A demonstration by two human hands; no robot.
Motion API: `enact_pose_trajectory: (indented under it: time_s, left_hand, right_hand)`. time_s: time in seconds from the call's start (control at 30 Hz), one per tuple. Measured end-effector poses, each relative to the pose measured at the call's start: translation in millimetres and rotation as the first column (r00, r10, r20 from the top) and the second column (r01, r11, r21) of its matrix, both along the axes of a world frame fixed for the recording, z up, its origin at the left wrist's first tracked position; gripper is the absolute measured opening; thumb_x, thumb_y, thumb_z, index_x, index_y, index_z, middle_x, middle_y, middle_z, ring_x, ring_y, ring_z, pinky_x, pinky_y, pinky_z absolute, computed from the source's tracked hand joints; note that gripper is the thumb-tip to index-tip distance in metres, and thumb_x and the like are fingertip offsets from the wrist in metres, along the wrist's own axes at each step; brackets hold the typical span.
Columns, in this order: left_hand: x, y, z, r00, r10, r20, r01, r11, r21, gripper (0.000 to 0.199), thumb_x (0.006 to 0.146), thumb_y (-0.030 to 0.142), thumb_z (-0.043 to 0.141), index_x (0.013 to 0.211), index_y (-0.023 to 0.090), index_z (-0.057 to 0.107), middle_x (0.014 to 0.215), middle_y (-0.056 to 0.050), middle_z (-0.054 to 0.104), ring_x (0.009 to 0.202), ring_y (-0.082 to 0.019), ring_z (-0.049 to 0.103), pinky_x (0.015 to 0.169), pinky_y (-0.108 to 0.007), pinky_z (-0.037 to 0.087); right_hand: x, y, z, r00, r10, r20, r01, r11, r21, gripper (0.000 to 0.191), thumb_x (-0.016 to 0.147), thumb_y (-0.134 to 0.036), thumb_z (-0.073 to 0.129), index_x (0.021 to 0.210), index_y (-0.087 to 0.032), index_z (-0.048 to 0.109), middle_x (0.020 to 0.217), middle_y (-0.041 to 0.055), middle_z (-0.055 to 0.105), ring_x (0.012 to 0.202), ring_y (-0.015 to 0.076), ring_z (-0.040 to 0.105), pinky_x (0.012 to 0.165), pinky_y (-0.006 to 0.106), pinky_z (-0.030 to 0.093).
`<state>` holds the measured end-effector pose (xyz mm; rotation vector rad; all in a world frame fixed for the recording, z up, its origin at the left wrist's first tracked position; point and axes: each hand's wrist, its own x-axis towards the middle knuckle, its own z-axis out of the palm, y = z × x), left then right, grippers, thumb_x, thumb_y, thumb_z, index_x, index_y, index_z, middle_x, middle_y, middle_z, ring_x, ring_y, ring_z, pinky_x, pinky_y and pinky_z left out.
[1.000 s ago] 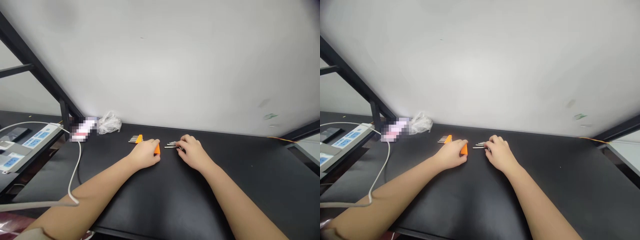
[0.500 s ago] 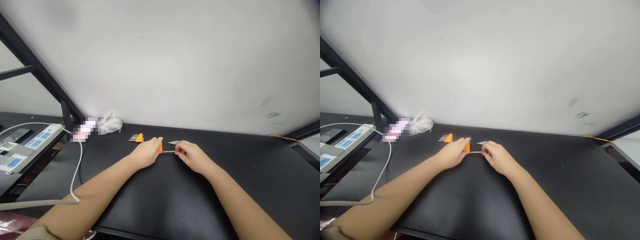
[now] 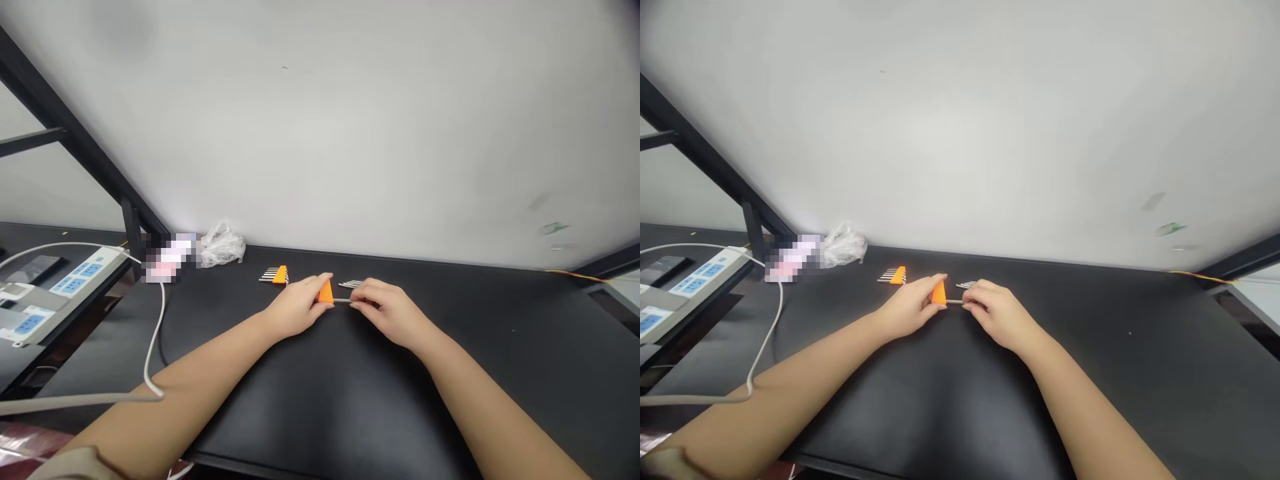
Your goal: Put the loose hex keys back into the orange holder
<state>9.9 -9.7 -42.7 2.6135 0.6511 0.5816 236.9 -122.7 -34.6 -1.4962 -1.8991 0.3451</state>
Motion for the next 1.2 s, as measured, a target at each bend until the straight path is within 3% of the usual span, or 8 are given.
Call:
enact_pose_trajectory:
  time_s: [0.1,0.27,0.33,0.47,0.63,0.8,1.07,1.2]
  left_hand:
    - [2,-3,-1.1,0.998,-0.047,0.037,0.049,0.997,-0.054,0.057,0.094,0.036,0.063,0.147,0.025,0.044,0.108,-0.005,0.067,0.083,-0.017,0.064,0.08,-0.031,0.054]
    - [4,-4,-1.1,0.992,-0.104,0.075,0.101,0.994,0.044,0.048,0.088,0.035,0.07,0.133,0.023,0.056,0.107,-0.006,0.069,0.099,-0.021,0.064,0.095,-0.035,0.05]
    - [3,-3,-1.4,0.995,-0.086,0.057,0.084,0.996,0.037,0.051,0.089,0.036,0.068,0.136,0.022,0.054,0.102,-0.005,0.068,0.094,-0.02,0.064,0.09,-0.033,0.051]
    - [3,-3,-1.9,0.999,-0.034,0.0,0.034,0.998,0.044,0.055,0.092,0.041,0.065,0.141,0.022,0.051,0.087,-0.002,0.065,0.084,-0.019,0.063,0.079,-0.031,0.051]
    - [4,-3,-0.5,0.999,-0.015,-0.042,0.018,0.997,0.07,0.054,0.093,0.04,0.064,0.142,0.021,0.051,0.088,-0.003,0.066,0.088,-0.02,0.064,0.079,-0.031,0.051]
    - [3,0,-1.3,0.998,0.017,-0.059,-0.011,0.995,0.097,0.055,0.093,0.039,0.064,0.143,0.02,0.05,0.095,-0.005,0.069,0.094,-0.022,0.066,0.084,-0.033,0.051]
    - [2,3,-3.8,1.0,0.021,-0.019,-0.019,0.993,0.12,0.055,0.092,0.04,0.065,0.142,0.021,0.051,0.103,-0.006,0.072,0.094,-0.022,0.068,0.084,-0.034,0.053]
    - [2,5,-4.0,1.0,0.008,-0.011,-0.007,0.994,0.107,0.054,0.093,0.04,0.065,0.142,0.021,0.051,0.099,-0.005,0.071,0.091,-0.022,0.068,0.079,-0.033,0.053]
  right_hand:
    - [-11,1,-3.1,0.966,-0.021,-0.258,-0.027,0.982,-0.185,0.018,0.094,-0.04,0.061,0.091,-0.024,0.069,0.086,0.0038,0.064,0.066,0.0168,0.061,0.064,0.034,0.054]
    - [-26,7,-13.1,0.728,-0.14,-0.671,-0.168,0.913,-0.373,0.033,0.09,-0.048,0.065,0.112,-0.024,0.058,0.076,-0.0012,0.061,0.061,0.017,0.063,0.057,0.035,0.058]
    - [-20,9,-15.7,0.792,-0.194,-0.579,-0.03,0.935,-0.354,0.031,0.093,-0.049,0.06,0.111,-0.023,0.059,0.075,-0.0001,0.062,0.063,0.018,0.064,0.059,0.035,0.057]
    - [4,11,-20.8,0.935,-0.356,0.003,0.356,0.934,-0.023,0.022,0.094,-0.041,0.058,0.095,-0.023,0.071,0.092,0.006,0.064,0.075,0.0193,0.062,0.072,0.037,0.053]
    - [19,13,-25.2,0.882,-0.354,0.313,0.36,0.932,0.038,0.021,0.095,-0.031,0.054,0.105,-0.025,0.072,0.102,0.0066,0.061,0.08,0.019,0.062,0.072,0.033,0.05]
    - [10,9,-17.0,0.831,-0.333,0.445,0.379,0.925,-0.017,0.013,0.092,-0.028,0.058,0.086,-0.022,0.067,0.098,0.0065,0.06,0.075,0.0174,0.06,0.064,0.03,0.046]
    - [0,9,-7.3,0.702,-0.32,0.636,0.38,0.924,0.046,0.021,0.094,-0.022,0.051,0.086,-0.019,0.069,0.093,0.0066,0.06,0.069,0.0153,0.058,0.066,0.031,0.039]
    - [1,11,-5.2,0.711,-0.308,0.632,0.322,0.942,0.098,0.017,0.091,-0.017,0.053,0.082,-0.018,0.067,0.09,0.0072,0.062,0.073,0.0174,0.059,0.071,0.032,0.041]
